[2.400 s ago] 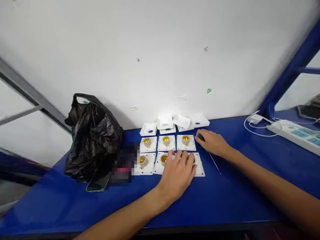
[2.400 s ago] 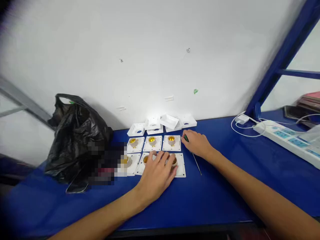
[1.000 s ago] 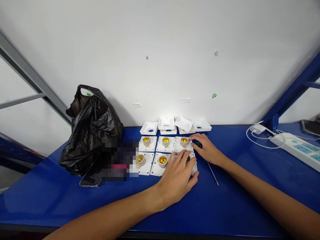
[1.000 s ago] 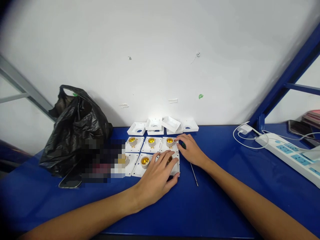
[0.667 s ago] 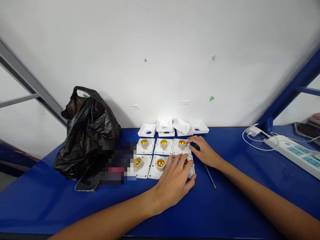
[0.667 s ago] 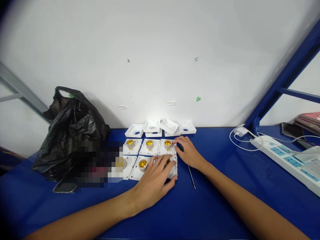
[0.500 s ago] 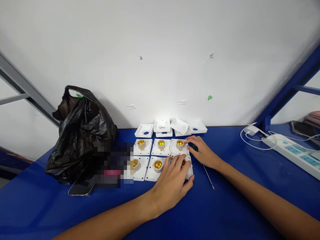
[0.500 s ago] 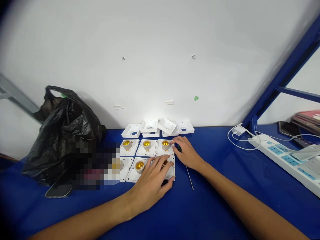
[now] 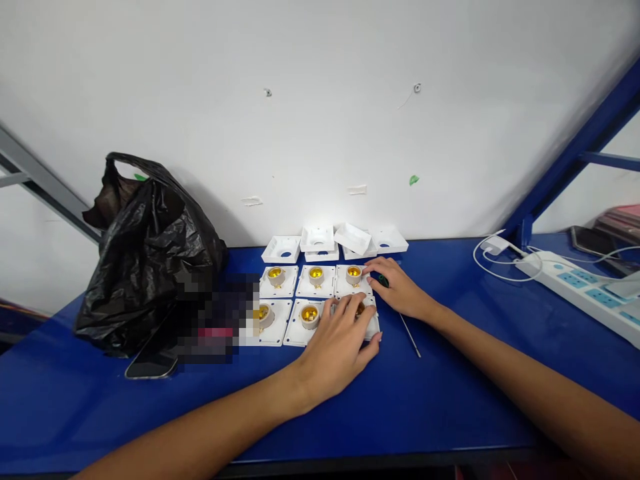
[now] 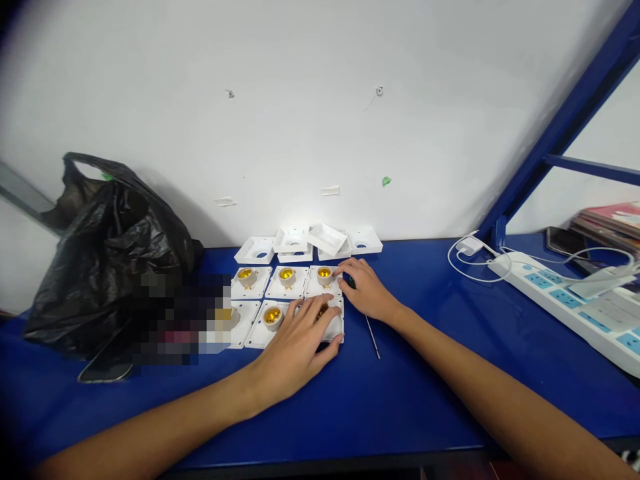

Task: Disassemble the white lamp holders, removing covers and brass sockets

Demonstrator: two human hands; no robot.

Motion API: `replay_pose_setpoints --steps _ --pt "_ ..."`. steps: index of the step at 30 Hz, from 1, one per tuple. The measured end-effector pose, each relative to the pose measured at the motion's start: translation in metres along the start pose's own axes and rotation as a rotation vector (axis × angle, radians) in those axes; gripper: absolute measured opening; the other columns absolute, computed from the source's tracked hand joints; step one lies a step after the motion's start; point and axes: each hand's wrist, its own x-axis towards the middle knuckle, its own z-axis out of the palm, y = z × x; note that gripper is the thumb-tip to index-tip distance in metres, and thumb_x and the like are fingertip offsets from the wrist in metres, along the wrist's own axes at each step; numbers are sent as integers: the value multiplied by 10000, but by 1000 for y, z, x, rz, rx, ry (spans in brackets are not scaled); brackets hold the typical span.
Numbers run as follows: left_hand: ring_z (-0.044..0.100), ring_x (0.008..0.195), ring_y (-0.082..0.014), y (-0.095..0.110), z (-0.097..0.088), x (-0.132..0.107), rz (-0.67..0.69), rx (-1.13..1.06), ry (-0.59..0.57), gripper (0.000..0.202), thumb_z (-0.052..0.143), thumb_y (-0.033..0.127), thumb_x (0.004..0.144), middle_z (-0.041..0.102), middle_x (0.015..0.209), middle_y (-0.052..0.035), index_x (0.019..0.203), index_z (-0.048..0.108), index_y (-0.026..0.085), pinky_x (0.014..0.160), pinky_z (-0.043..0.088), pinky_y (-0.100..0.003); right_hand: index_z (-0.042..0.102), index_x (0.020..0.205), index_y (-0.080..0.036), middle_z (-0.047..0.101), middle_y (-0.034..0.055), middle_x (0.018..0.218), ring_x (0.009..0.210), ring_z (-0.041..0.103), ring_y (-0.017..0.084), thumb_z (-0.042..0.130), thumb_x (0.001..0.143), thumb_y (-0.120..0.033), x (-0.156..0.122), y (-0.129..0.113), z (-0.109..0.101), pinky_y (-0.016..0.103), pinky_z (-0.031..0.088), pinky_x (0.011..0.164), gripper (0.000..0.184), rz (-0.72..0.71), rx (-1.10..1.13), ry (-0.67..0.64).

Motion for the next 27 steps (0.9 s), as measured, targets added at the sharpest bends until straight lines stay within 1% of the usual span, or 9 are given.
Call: replay_pose_setpoints --steps 8,14,18,27 --pt "545 1326 -324 0 2 -1 11 -5 32 239 523 328 1060 571 1431 -130 1260 576 207 1111 431 -571 721 1108 -263 704 89 1223 1189 619 292 536 981 -223 0 -1 1 540 427 1112 229 -8 -14 -5" --pt "537 1328 -318 -1 2 -1 11 -9 15 260 554 327 1051 578 1412 -126 1280 565 205 1121 422 -561 717 1121 -257 696 97 1226 1190 618 291 534 982 -228 0 -1 2 545 425 1113 232 -15 -20 -4" --pt "540 1332 -316 -1 1 -1 7 -14 26 257 566 326 1044 578 1413 -122 1273 575 209 1121 434 -553 719 1132 -261 695 97 1226 1188 619 292 540 984 -236 0 -1 1 547 428 1111 233 -14 -17 -12" --pt "538 1334 -317 -2 2 -1 12 -23 21 250 553 326 1047 570 1430 -130 1268 572 210 1120 442 -546 713 1122 -273 689 85 1213 1180 617 294 546 978 -226 0 1 2 527 438 1100 225 -15 -12 -13"
